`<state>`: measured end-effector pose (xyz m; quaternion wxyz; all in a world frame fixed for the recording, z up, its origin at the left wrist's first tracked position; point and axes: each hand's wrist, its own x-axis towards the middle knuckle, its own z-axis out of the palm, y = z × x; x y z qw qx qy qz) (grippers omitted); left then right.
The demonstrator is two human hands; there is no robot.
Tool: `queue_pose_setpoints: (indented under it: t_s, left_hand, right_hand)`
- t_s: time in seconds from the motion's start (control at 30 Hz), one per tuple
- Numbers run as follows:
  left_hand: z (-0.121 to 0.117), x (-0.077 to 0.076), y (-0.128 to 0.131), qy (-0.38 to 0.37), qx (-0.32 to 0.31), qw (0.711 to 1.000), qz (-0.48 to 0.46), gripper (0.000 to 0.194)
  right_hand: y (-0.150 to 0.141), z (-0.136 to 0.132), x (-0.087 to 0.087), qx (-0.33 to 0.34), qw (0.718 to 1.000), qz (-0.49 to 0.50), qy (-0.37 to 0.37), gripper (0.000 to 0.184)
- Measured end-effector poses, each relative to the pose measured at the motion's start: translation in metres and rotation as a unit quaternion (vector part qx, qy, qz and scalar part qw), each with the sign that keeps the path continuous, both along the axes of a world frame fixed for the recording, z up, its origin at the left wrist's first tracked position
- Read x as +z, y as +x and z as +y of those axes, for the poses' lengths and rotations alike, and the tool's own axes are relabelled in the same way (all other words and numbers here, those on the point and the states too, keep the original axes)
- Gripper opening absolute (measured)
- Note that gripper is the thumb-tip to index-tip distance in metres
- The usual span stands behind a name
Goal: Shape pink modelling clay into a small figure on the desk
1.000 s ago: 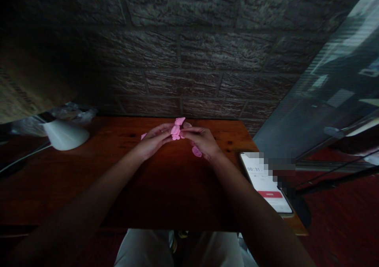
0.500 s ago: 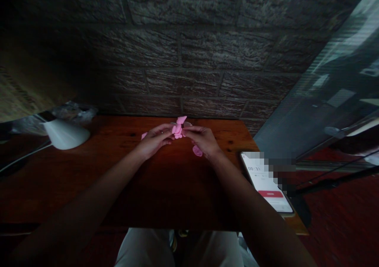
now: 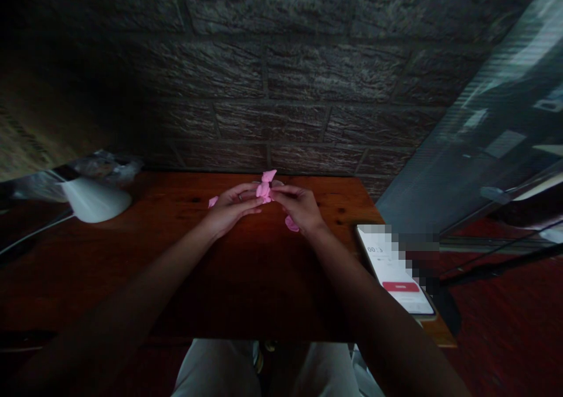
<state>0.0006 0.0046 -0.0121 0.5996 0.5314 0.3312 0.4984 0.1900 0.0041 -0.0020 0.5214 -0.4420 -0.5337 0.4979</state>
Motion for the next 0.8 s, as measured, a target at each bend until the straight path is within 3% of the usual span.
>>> queue_pose_setpoints:
  t_s: [0.27,0.53,0.8]
  left_hand:
    - [-0.001,0.002,0.002,-0.026,0.022,0.999,-0.018,0.04]
    - [0.002,0.003,-0.002,-0.043,-0.01,0.999,-0.023,0.041]
    - [-0.002,0.004,0.002,0.018,0.033,0.999,0.036,0.04]
  right_hand:
    - [0.001,-0.001,0.002,0.021,1.0,-0.014,-0.004,0.022]
    - [0.009,-0.002,0.011,0.068,0.997,0.001,-0.043,0.019]
    - [0.01,-0.001,0.009,0.073,0.996,-0.045,0.008,0.017]
